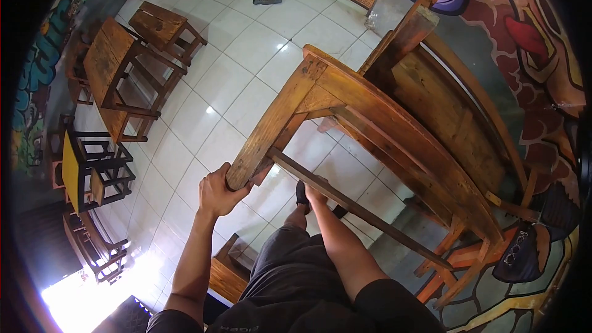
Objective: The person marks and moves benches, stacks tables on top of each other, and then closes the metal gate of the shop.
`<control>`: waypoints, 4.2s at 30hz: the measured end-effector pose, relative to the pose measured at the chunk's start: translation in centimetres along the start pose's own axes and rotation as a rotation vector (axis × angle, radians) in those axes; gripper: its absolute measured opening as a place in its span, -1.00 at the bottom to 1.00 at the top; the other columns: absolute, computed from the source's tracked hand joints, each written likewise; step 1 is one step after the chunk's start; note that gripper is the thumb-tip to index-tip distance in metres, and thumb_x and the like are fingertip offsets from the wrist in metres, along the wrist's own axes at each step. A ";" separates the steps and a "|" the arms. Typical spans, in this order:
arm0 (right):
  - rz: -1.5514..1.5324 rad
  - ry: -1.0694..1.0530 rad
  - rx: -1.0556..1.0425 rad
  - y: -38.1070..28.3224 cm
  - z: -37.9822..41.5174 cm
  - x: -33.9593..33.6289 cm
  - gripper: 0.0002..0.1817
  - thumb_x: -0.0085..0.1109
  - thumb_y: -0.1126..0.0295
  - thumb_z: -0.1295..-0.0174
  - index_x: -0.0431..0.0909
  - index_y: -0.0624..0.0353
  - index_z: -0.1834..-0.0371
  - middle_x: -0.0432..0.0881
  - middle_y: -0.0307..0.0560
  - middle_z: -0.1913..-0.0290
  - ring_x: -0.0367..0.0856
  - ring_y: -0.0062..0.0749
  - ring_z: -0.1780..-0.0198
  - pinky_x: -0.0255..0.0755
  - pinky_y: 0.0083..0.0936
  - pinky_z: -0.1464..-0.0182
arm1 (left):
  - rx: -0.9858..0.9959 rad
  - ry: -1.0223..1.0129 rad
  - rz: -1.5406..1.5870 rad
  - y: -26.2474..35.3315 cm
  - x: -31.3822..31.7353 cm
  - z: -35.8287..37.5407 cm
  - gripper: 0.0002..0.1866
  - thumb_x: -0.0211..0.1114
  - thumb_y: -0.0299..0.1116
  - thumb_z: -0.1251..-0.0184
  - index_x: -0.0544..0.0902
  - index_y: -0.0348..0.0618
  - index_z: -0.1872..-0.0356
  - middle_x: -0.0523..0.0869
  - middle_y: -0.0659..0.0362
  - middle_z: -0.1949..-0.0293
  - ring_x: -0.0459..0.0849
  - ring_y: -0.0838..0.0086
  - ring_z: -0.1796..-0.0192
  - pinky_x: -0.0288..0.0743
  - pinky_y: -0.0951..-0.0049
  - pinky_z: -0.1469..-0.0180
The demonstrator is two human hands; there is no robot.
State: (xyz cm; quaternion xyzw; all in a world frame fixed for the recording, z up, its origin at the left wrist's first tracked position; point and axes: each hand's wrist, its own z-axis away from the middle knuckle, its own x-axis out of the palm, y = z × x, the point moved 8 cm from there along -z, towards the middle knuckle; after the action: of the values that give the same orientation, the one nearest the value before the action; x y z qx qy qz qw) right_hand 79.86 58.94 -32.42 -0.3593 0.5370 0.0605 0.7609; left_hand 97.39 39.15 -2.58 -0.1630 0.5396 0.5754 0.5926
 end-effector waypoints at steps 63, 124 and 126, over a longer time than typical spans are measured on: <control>-1.470 1.020 1.064 23.7 19.0 -35.5 -0.35 0.31 -0.21 0.02 0.47 0.16 0.15 0.53 -0.20 0.36 0.41 -0.56 0.59 0.18 -0.60 0.66 | 0.016 -0.419 -0.704 16.3 -11.5 -13.2 -0.32 0.40 0.20 0.14 0.69 -0.34 0.29 0.73 -0.09 0.33 0.72 0.23 0.30 0.54 0.22 0.26; -1.720 1.220 0.836 31.1 5.0 -43.5 -0.70 0.14 0.19 -0.31 0.33 -0.02 0.00 0.45 -0.27 0.42 0.21 -0.58 0.66 0.20 -0.59 0.58 | 0.174 0.045 1.524 8.1 3.6 -16.9 -0.41 -0.04 0.19 -0.33 0.47 -0.10 -0.11 0.59 0.11 0.02 0.58 0.27 -0.01 0.49 0.25 -0.05; -1.714 1.226 0.806 31.1 5.0 -43.7 -0.70 0.13 0.18 -0.32 0.33 -0.01 -0.01 0.46 -0.26 0.41 0.21 -0.58 0.65 0.22 -0.59 0.58 | 0.147 0.020 1.563 7.4 3.9 -18.7 -0.39 -0.04 0.23 -0.32 0.48 -0.10 -0.07 0.59 0.11 0.06 0.59 0.29 0.01 0.50 0.26 -0.03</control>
State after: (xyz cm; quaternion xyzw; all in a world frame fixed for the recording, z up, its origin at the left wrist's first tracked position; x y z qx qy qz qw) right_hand 50.62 97.69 -8.97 -0.3066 0.3766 -0.8461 0.2197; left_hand 81.61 28.05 -9.45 0.2983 0.5399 0.7869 0.0203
